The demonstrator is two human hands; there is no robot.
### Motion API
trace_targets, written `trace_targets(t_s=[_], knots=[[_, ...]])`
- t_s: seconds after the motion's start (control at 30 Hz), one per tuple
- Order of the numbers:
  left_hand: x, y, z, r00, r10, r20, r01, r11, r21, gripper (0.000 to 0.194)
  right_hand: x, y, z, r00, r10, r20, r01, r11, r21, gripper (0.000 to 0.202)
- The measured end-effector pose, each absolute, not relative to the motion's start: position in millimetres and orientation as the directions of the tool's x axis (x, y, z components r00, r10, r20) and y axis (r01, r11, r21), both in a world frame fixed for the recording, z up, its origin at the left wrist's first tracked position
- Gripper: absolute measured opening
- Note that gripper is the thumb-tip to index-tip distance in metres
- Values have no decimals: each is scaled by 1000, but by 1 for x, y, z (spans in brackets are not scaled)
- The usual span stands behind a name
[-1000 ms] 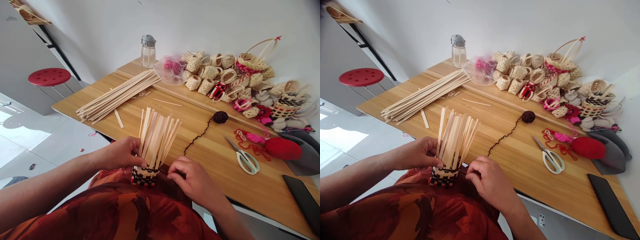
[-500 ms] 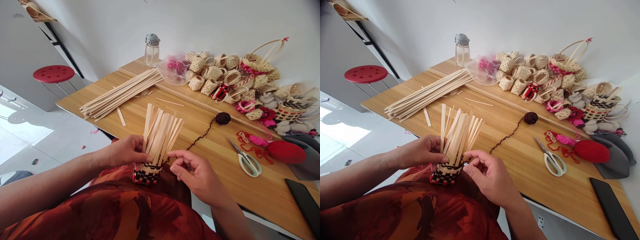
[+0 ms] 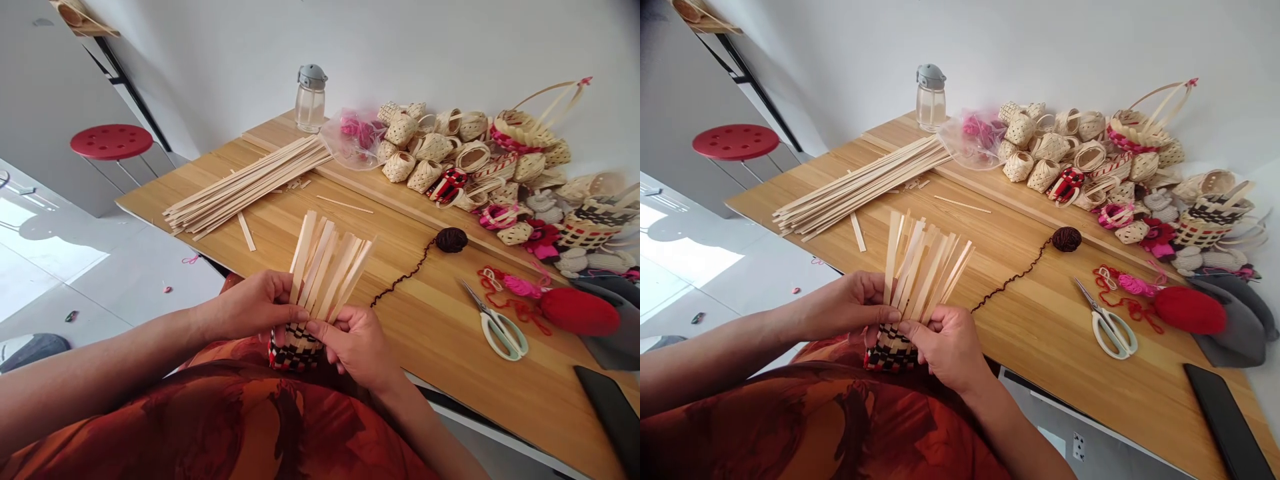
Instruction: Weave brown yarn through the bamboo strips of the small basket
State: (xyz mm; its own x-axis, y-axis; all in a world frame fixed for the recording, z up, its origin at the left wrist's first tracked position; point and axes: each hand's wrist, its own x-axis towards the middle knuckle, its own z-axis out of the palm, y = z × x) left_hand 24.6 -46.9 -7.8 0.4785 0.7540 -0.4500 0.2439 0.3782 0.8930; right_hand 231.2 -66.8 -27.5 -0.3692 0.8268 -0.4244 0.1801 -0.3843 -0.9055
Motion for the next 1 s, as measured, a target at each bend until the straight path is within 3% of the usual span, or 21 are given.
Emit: trace_targets(t_s=[0.3,0.43,0.73,1.0], knots=[[26,-47,-7,426,771,-473,331,354,875,26,231,-69,-27,-342,867,-363,163,-326,-931,26],[25,-46,-9,445,773,-453,354,313,881,25,232,-70,-34,-341,843,-417,114,-403,-908,29],[24,-49,-18,476,777,-412,304,294,906,24,234,-67,-47,-354,814,-461,-30,-503,-864,31],[23,-49,-15,532,745,-403,265,305,915,28,237,-71,-48,-390,813,-433,-20,-477,-879,39]])
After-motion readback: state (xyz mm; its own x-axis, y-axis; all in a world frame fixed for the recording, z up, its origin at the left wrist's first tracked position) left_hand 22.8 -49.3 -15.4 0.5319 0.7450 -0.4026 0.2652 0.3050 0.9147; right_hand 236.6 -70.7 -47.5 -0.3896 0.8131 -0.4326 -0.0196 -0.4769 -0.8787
